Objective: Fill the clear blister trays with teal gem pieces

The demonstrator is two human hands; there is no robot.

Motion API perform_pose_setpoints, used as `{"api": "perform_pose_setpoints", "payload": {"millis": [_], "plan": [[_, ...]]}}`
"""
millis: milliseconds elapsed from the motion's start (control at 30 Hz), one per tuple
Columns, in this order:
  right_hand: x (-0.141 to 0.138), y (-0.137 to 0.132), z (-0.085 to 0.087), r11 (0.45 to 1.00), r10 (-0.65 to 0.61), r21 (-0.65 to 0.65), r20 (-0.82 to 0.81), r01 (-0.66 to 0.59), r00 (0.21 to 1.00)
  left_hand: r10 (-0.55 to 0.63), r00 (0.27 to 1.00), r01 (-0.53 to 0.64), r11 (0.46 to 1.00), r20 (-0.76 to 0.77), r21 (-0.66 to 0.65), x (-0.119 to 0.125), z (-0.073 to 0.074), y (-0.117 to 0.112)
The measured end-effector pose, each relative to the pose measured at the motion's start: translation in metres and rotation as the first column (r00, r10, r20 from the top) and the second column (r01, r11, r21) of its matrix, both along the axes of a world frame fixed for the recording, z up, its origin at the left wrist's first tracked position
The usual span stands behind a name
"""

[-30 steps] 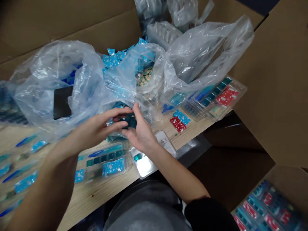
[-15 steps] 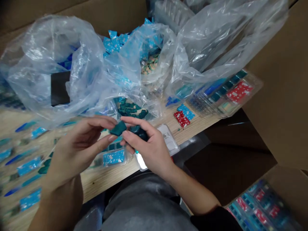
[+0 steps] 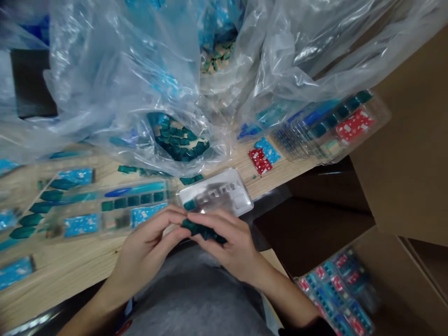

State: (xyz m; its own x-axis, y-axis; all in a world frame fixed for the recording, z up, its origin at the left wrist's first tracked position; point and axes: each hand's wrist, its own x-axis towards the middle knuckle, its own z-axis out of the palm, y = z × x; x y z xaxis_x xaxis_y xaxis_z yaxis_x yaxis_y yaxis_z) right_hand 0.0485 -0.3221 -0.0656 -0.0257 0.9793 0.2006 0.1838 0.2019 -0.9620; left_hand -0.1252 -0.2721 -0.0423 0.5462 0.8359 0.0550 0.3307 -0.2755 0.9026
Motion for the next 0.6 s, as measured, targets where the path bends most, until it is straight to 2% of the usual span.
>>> {"api": "perform_pose_setpoints", "payload": {"millis": [67, 133, 200, 233, 267, 300, 333, 367, 433, 467, 533, 600], "plan": [[0.012, -0.005, -0.006, 0.998, -0.033, -0.056, 0.102, 0.039, 0.994, -0.020, 0.998, 0.020, 1.000, -0.058, 0.011, -0.001, 0.001, -0.002], [0.026, -0.001, -0.010, 0.995, -0.040, -0.074, 0.244, 0.060, 0.969, 0.048, 0.993, -0.033, 0.991, -0.111, 0.129, -0.003, 0.009, 0.009], [0.037, 0.010, -0.012, 0.997, 0.017, -0.078, 0.401, 0.016, 0.916, 0.172, 0.975, -0.121, 0.944, -0.144, 0.307, -0.002, 0.020, 0.034], [0.040, 0.017, -0.012, 0.995, 0.070, -0.094, 0.476, -0.028, 0.877, 0.218, 0.962, -0.137, 0.908, -0.166, 0.396, 0.001, 0.024, 0.050], [0.041, 0.024, -0.011, 0.989, 0.134, -0.125, 0.547, -0.077, 0.826, 0.227, 0.946, -0.105, 0.891, -0.232, 0.442, 0.005, 0.026, 0.067], [0.040, 0.031, -0.010, 0.978, 0.203, -0.168, 0.615, -0.124, 0.762, 0.170, 0.918, -0.004, 0.907, -0.357, 0.421, 0.010, 0.026, 0.085], [0.038, 0.038, -0.008, 0.963, 0.268, -0.215, 0.675, -0.164, 0.688, 0.101, 0.861, 0.103, 0.926, -0.498, 0.364, 0.016, 0.024, 0.103], [0.035, 0.043, -0.006, 0.945, 0.325, -0.265, 0.724, -0.190, 0.608, 0.046, 0.771, 0.171, 0.945, -0.635, 0.277, 0.022, 0.019, 0.119], [0.029, 0.050, -0.001, 0.920, 0.393, -0.336, 0.788, -0.204, 0.474, -0.054, 0.570, 0.214, 0.973, -0.820, 0.085, 0.032, 0.005, 0.145], [0.027, 0.052, 0.000, 0.914, 0.406, -0.353, 0.804, -0.201, 0.434, -0.095, 0.496, 0.214, 0.977, -0.863, 0.016, 0.037, -0.003, 0.155], [0.025, 0.051, 0.001, 0.918, 0.396, -0.340, 0.812, -0.204, 0.430, -0.161, 0.433, 0.223, 0.973, -0.887, -0.068, 0.042, -0.019, 0.167], [0.027, 0.049, -0.002, 0.929, 0.369, -0.297, 0.789, -0.222, 0.491, -0.205, 0.454, 0.246, 0.964, -0.867, -0.099, 0.043, -0.031, 0.172]]}}
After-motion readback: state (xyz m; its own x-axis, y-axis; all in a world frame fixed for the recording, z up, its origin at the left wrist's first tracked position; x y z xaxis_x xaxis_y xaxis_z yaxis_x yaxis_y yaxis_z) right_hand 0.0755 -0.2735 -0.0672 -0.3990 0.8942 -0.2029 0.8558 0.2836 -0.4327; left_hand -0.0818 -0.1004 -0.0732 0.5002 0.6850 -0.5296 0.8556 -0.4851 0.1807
